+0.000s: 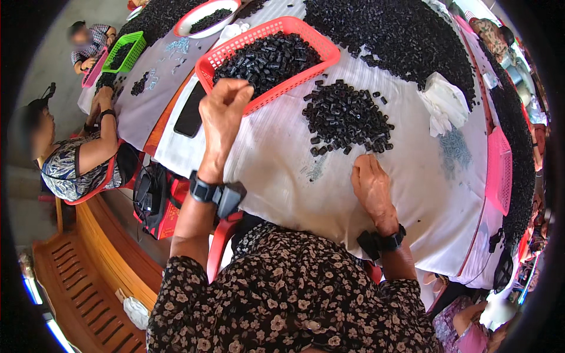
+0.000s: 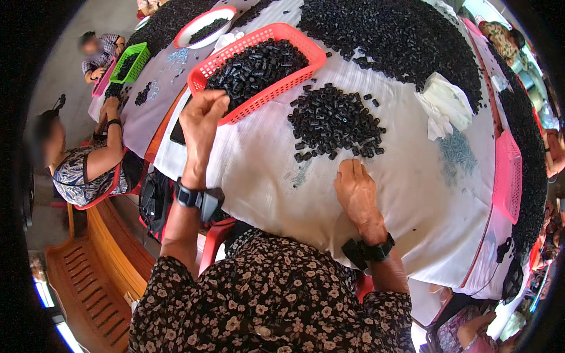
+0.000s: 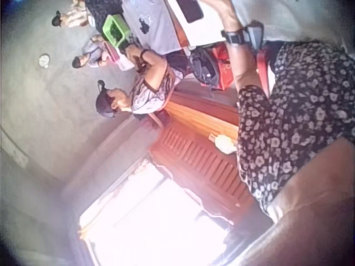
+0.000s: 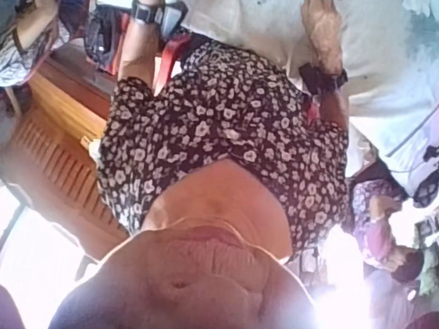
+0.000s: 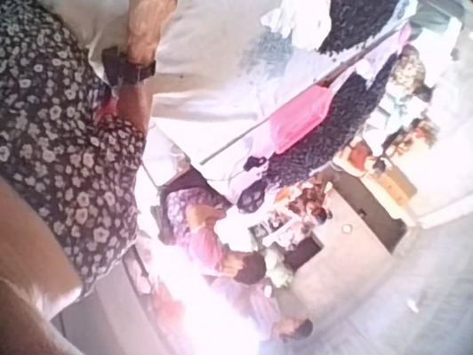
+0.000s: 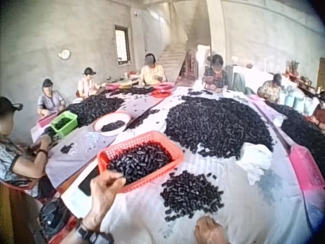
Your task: Sort small black plastic components by hand on a white table.
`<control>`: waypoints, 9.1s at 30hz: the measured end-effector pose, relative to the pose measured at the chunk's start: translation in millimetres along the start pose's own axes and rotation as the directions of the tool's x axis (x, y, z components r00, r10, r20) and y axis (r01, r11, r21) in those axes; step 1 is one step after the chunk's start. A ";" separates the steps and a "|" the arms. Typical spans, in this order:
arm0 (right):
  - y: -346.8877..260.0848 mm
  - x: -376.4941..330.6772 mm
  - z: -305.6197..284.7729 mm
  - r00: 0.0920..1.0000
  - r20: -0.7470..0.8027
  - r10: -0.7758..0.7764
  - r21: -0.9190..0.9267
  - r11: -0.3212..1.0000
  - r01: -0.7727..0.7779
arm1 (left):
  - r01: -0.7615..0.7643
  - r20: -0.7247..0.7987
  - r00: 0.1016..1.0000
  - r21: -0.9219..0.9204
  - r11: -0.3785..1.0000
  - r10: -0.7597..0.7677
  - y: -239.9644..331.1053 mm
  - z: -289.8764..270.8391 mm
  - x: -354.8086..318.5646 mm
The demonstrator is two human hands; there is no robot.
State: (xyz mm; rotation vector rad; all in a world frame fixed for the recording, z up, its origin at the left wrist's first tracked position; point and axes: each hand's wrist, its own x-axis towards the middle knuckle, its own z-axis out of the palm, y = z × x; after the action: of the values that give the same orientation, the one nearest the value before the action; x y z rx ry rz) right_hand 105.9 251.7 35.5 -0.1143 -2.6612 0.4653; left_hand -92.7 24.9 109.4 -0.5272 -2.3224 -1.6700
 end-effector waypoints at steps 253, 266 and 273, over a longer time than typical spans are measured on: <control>-111.8 36.0 40.8 0.927 0.003 -0.374 0.022 0.927 0.374 | 0.517 0.314 0.856 -0.523 0.678 -0.410 -16.4 17.9 -134.4; -116.3 43.1 50.1 0.950 -0.038 -0.309 0.111 0.944 0.311 | 0.425 0.154 0.900 -0.522 0.739 -0.408 -16.3 31.6 -138.7; -110.7 44.7 50.9 0.962 -0.054 -0.268 0.114 0.955 0.272 | 0.527 0.288 0.850 -0.498 0.689 -0.442 -20.8 25.3 -130.6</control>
State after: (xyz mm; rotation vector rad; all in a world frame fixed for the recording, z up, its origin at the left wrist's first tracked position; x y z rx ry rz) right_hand 42.9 138.9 47.9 0.2720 -2.5515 0.5244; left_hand 17.8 22.9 32.4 -0.1068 -2.1510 -2.6976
